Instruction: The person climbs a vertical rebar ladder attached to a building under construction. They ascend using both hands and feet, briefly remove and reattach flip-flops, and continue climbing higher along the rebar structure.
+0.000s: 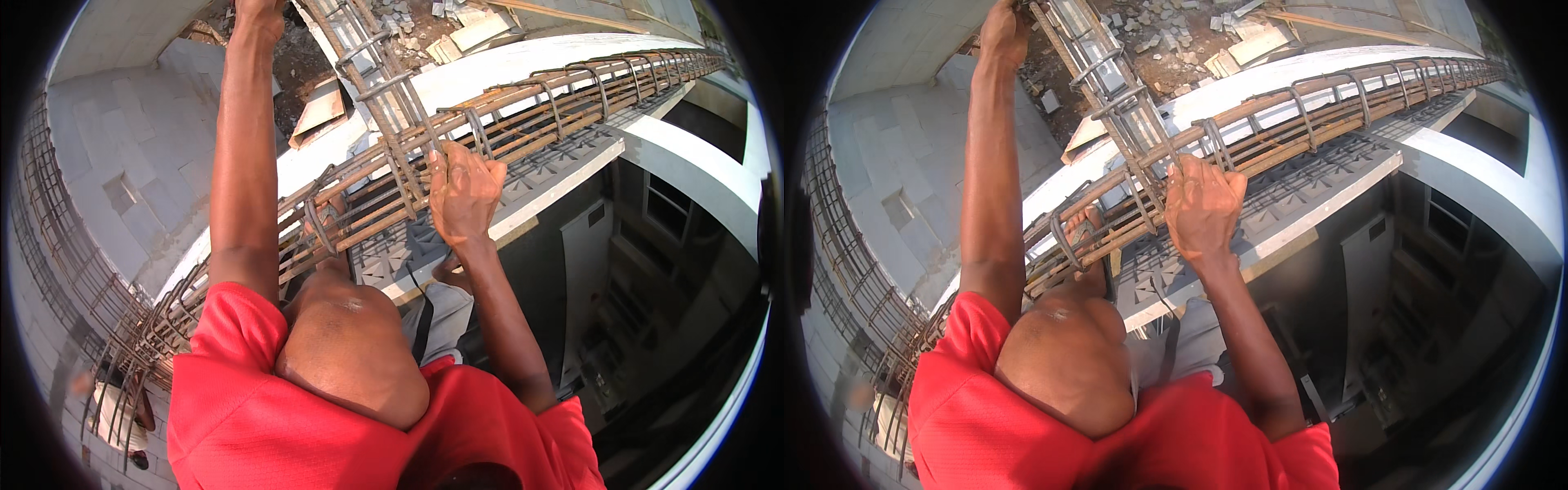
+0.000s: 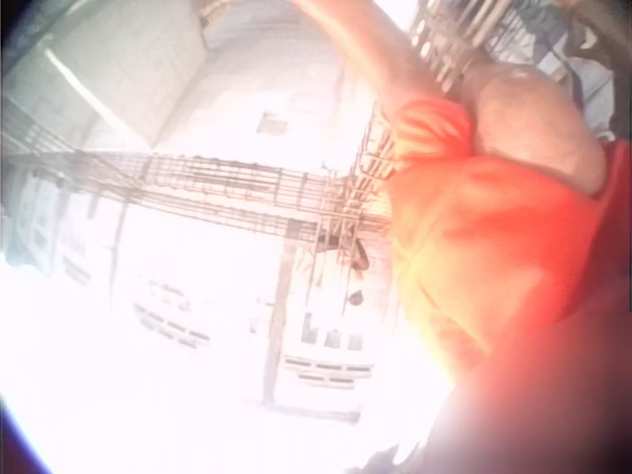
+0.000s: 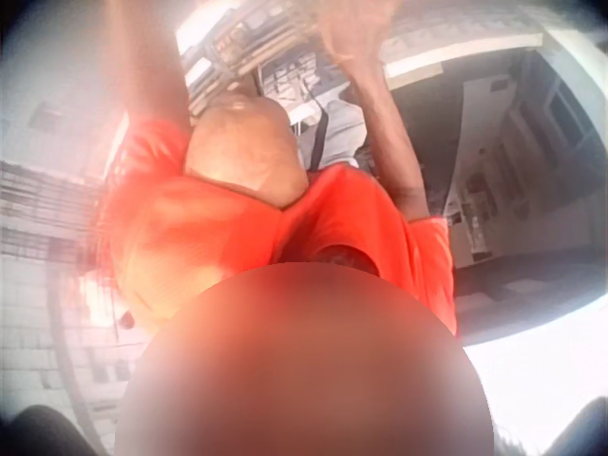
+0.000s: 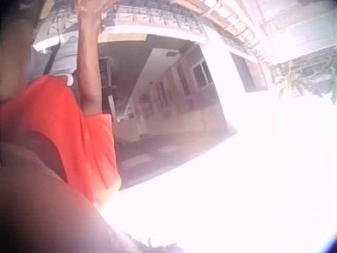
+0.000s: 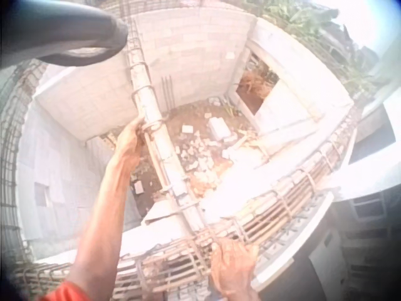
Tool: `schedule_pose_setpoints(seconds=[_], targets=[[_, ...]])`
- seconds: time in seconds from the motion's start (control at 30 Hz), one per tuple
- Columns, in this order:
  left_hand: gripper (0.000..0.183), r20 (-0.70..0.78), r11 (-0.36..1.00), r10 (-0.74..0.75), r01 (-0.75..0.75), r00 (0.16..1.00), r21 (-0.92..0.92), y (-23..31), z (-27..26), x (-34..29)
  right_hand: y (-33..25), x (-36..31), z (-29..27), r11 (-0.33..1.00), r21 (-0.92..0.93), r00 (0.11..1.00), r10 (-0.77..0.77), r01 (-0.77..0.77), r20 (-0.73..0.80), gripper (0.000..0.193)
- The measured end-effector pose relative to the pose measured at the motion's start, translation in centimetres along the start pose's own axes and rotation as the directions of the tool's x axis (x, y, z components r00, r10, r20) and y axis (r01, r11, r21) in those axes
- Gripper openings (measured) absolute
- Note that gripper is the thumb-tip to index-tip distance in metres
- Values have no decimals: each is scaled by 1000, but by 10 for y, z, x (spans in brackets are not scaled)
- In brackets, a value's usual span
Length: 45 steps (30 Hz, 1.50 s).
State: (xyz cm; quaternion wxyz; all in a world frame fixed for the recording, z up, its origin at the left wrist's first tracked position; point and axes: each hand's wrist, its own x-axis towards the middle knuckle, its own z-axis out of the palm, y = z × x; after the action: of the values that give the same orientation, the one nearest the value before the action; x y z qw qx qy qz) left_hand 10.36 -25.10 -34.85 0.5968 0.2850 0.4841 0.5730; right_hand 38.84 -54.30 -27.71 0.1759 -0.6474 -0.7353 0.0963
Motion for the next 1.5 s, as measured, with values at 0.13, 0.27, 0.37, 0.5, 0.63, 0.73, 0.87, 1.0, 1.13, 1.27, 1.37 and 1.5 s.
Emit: schedule_pose_setpoints(seconds=[0.13, 0.27, 0.37, 0.5, 0.63, 0.73, 0.87, 1.0, 1.13, 1.27, 1.37, 1.5], targets=[[36, -268, 959, 4, -80, 963, -273, -1, 31, 10, -9, -2, 7, 996, 46, 995, 79, -77, -52, 11], [36, -263, 955, -15, -64, 965, -291, 3, 40, 0, -16, 0, 5, 985, 50, 986, 166, -164, -33, 17], [36, -260, 974, 201, -221, 944, -51, -13, 32, -7, -15, 4, -9, 966, 0, 950, 256, -260, 178, 26], [34, -347, 983, 180, -181, 920, 30, -17, 30, 9, -18, 15, -16, 952, -36, 914, 303, -305, 268, 26], [29, -386, 989, -14, -45, 923, -143, -18, 17, 27, -23, 13, 0, 982, 28, 981, 186, -187, 55, 16], [26, -341, 990, -32, -17, 939, -142, -10, 37, 14, -13, -2, 8, 974, 39, 974, 226, -225, -29, 14], [29, -333, 1000, 17, -23, 943, -16, 4, 33, 0, -9, -14, 15, 979, 102, 978, 188, -179, -88, 14], [38, -428, 991, 96, -47, 899, 123, 11, 53, -4, -23, -7, 11, 959, 69, 960, 276, -273, -38, 17], [47, -570, 955, 30, 146, 821, 260, 8, 58, 9, -30, 13, -6, 917, 30, 915, 394, -398, 91, 20], [46, -408, 994, -78, 100, 910, 33, 15, 46, -1, -24, 21, -19, 866, 150, 871, 445, -478, 207, 24], [42, -279, 995, -7, -22, 960, -100, 27, 57, 5, -2, 12, -9, 848, 260, 886, 437, -463, 153, 22], [41, -417, 998, 6, 18, 909, 52, 0, 56, 6, -13, 12, -19, 805, 138, 806, 534, -577, 254, 18]])
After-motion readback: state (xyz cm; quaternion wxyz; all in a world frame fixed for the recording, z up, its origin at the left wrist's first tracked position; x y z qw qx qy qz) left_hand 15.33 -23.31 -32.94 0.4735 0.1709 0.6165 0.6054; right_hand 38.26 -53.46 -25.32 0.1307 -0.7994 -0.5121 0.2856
